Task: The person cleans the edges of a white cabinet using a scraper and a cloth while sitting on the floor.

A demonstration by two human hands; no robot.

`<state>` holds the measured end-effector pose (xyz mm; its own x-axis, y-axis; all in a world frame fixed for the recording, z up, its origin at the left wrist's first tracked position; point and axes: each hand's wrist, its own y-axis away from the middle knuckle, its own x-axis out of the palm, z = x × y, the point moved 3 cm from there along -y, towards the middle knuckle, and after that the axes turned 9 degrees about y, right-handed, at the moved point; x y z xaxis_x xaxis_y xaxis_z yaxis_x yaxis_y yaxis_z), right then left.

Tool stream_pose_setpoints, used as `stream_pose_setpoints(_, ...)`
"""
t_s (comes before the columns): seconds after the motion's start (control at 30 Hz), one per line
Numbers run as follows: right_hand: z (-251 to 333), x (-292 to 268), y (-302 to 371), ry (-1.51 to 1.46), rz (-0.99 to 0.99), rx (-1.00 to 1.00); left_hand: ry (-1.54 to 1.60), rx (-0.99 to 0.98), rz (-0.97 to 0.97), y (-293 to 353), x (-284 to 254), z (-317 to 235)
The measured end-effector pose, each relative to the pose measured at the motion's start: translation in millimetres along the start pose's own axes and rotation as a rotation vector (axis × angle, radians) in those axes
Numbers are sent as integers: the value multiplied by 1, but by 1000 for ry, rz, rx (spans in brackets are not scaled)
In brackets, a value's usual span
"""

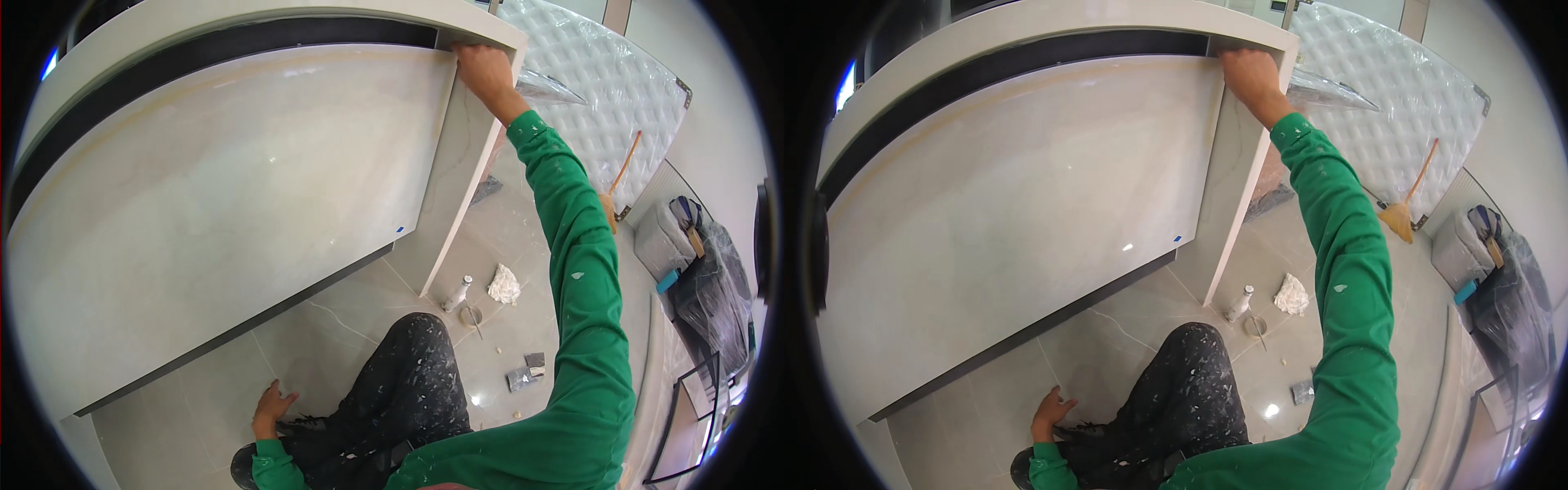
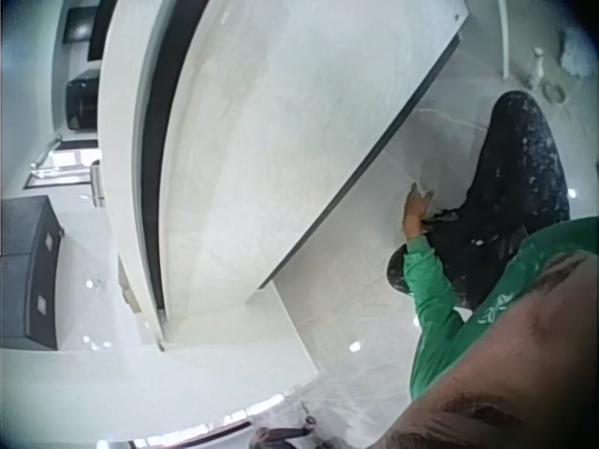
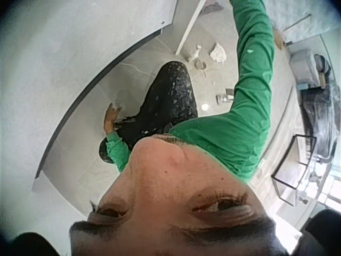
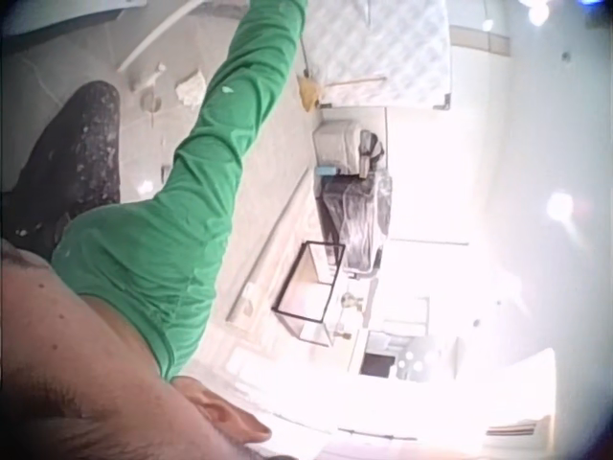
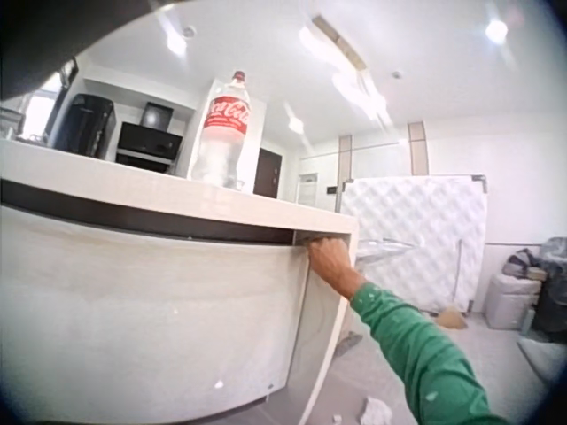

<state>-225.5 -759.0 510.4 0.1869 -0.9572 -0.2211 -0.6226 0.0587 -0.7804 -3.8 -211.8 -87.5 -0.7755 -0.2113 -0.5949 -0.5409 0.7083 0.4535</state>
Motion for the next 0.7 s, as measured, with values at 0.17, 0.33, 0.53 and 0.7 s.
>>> stream_pose_setpoints(0.17, -6, -1, -2, -53, -119, -23, -11, 15, -20, 4, 1, -4)
stream_pose_setpoints(0.33, -4, -5, 14, -74, -40, 24, 16, 58, -36, 0, 3, 8)
stream_pose_setpoints(0.53, 0, -4, 23, -95, -29, 31, -38, -7, -16, -3, 5, 12)
stream_pose_setpoints(0.7, 2, -8, 30, -120, -6, 62, -48, -22, -21, -2, 3, 12)
